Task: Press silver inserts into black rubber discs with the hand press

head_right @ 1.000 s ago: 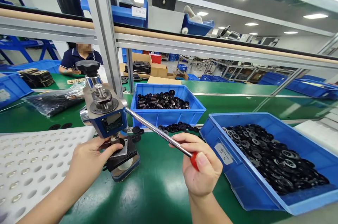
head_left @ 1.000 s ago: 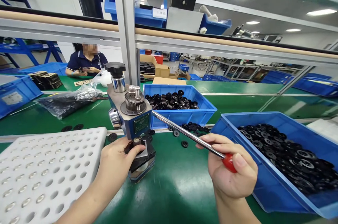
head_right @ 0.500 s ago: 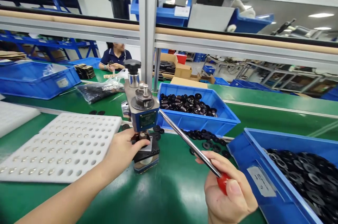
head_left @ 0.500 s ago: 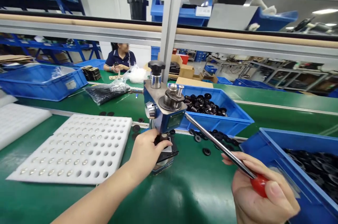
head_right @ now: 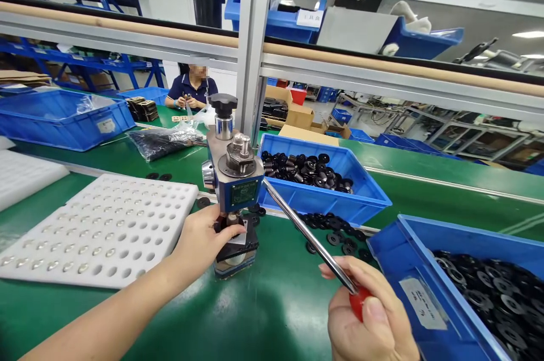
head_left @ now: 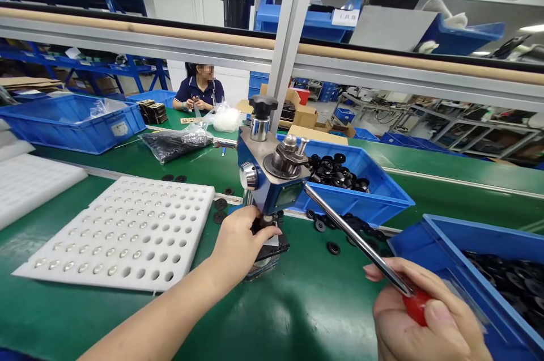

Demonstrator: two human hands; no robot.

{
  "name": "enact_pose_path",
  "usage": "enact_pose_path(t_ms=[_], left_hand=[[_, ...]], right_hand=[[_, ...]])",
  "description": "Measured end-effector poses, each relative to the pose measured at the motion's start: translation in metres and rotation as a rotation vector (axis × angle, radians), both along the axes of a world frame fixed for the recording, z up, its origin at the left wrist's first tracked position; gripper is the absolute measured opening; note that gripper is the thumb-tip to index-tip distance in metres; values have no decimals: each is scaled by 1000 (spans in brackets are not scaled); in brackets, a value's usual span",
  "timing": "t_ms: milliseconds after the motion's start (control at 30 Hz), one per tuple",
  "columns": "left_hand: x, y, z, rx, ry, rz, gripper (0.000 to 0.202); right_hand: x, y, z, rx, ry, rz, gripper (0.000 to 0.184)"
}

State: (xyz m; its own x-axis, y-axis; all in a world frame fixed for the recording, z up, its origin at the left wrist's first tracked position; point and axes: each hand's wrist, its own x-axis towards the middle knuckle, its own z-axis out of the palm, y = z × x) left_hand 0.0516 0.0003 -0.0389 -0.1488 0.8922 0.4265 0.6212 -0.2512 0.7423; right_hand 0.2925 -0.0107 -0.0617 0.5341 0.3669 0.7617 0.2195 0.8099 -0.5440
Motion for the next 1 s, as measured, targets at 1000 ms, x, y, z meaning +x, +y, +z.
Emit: enact_pose_path(t_ms=[1000], left_hand=[[-4, -3, 2, -44, -22, -90, 18]], right_hand=[[9, -5, -17, -121, -241, 78, 22]])
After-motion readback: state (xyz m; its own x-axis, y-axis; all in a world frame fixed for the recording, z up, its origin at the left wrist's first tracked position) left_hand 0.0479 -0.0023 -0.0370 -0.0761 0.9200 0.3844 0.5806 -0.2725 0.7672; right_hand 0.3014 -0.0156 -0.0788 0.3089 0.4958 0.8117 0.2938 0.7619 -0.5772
